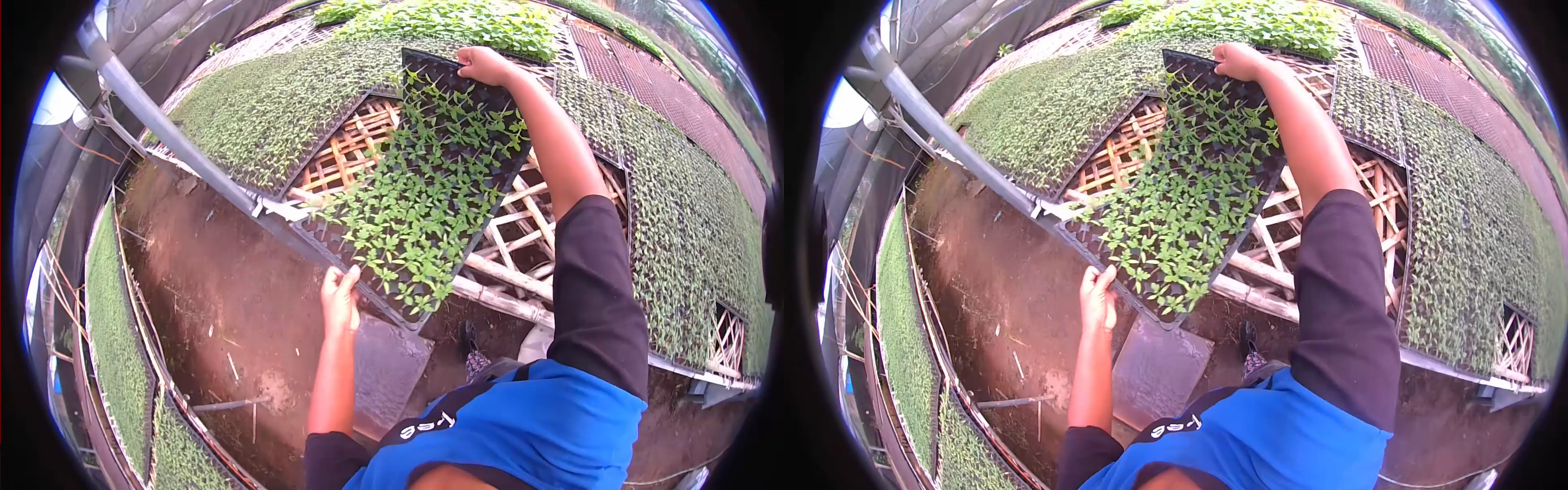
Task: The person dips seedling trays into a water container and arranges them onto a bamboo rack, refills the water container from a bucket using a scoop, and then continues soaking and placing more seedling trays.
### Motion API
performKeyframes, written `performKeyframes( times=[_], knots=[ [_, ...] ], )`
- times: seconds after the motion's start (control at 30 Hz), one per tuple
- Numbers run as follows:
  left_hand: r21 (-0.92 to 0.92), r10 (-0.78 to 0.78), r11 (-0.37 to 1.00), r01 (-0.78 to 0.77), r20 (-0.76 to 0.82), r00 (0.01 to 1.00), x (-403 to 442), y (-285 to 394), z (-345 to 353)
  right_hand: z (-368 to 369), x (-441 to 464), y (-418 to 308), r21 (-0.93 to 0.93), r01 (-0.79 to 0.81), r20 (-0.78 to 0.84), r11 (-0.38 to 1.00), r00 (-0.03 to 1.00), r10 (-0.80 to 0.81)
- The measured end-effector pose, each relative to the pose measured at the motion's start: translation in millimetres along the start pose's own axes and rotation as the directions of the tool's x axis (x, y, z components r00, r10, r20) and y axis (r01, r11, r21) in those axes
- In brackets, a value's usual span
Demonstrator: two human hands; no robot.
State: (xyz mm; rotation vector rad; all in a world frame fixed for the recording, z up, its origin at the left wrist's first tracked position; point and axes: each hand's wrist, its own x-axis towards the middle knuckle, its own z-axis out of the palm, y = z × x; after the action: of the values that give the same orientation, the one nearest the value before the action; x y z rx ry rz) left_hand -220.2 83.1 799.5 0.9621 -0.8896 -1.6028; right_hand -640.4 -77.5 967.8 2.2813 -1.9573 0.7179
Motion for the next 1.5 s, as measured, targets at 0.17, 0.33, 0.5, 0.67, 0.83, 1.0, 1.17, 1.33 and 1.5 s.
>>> performKeyframes(
  times=[0.17,0.33,0.5,0.67,0.83,1.0,1.17,1.33,1.5],
  knots=[
    [-0.097,-0.166,0.984,0.152,-0.154,0.974,69.4,-71.6,114.0,10.4,58.0,114.7,-0.234,-0.170,0.040,0.957,0.982,0.184],
    [0.022,-0.243,0.967,0.253,-0.214,0.946,93.2,-142.0,118.6,76.4,81.8,221.7,-0.269,-0.340,0.013,0.901,0.934,0.357],
    [0.325,-0.331,0.858,0.397,-0.241,0.912,76.1,-163.7,94.5,151.1,64.0,269.6,-0.309,-0.469,0.123,0.827,0.842,0.524],
    [0.401,-0.491,0.739,0.541,-0.229,0.841,75.4,-123.8,68.4,205.7,57.4,317.3,-0.248,-0.618,0.052,0.746,0.760,0.647],
    [0.606,-0.069,0.765,0.219,-0.261,0.963,158.2,-84.3,16.8,199.4,38.4,332.8,-0.123,-0.671,0.065,0.731,0.729,0.681],
    [0.735,0.026,0.678,-0.020,0.004,1.000,289.6,-62.2,38.1,126.2,-61.5,276.0,0.328,-0.617,-0.111,0.715,0.727,0.678],
    [0.709,-0.403,0.691,0.142,0.214,0.890,393.1,-108.5,96.6,166.1,-207.2,209.9,0.268,-0.881,0.381,0.389,0.468,0.798],
    [0.717,-0.648,0.629,0.301,0.269,0.712,413.4,-156.6,134.9,219.9,-212.1,125.9,0.692,-0.686,0.469,-0.225,0.190,0.863],
    [0.766,-0.215,0.606,-0.215,0.418,0.883,382.8,-145.4,163.3,256.4,-196.8,115.4,0.854,-0.467,-0.118,0.230,0.257,0.959]
  ],
)
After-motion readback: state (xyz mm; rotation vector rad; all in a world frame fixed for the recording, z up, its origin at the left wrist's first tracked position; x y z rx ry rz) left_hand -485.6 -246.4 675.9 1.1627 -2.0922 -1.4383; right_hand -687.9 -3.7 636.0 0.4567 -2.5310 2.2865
